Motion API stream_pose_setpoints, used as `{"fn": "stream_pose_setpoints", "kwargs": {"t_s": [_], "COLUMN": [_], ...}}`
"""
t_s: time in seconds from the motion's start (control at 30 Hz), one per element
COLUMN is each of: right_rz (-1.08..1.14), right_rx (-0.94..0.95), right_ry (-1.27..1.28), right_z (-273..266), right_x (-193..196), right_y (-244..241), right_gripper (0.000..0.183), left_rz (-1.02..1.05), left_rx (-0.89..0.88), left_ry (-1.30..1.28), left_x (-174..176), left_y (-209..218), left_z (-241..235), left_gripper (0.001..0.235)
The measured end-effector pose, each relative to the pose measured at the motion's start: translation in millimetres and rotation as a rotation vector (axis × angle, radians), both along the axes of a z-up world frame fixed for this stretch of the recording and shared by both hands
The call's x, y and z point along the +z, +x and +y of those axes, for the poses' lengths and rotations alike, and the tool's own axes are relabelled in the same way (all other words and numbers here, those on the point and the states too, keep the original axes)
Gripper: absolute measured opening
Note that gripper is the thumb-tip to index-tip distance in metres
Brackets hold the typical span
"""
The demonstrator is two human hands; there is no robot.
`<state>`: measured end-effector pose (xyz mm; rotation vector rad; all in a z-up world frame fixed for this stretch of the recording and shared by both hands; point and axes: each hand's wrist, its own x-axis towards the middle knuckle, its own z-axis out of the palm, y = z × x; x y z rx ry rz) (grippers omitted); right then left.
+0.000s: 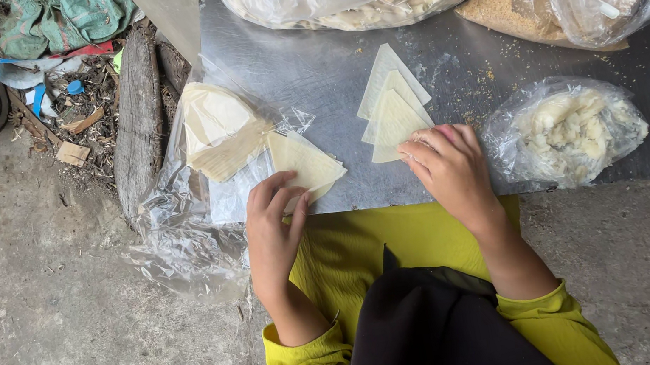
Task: The person folds triangular pastry sheets, places a white filling and a brown granular filling inside each sheet, then folds and seals them into triangular parcels. The finished parcels are stacked on the table.
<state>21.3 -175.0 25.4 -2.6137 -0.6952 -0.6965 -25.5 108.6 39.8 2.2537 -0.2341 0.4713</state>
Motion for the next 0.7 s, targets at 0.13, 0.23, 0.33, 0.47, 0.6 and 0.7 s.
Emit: {"fn": "stream_pose_setpoints", "kwargs": {"t_s": [0.13, 0.23, 0.33, 0.47, 0.6, 0.7], "right_rz": [0.060, 0.083, 0.079, -0.135, -0.018, 0.005], "right_rx": [-0.041, -0.056, 0.053, 0.336, 0.396, 0.275], "right_ry": [-0.035, -0.064, -0.016, -0.078, -0.036, 0.068], "right_z": [7, 15, 33, 75, 94, 75], "right_x": [8, 23, 37, 43, 49, 60], "right_y": [-6, -15, -17, -2, 35, 55], "right_gripper": [0.025, 0.038, 0.044, 0.040, 0.016, 0.014], "left_rz": [0.013, 0.002, -0.091, -0.209, -0.121, 0.005], "left_rx": [0.052, 0.068, 0.063, 0.044, 0.043, 0.002], "left_ry": [-0.047, -0.037, 0.011, 0.046, -0.048, 0.065], "left_x": [0, 0, 3, 7, 9, 7], "left_y": [1, 1, -2, -5, -6, -2], "left_z": [-3, -4, -6, -9, -5, 3], "left_gripper": [0.011, 0.010, 0.009, 0.013, 0.042, 0.040]}}
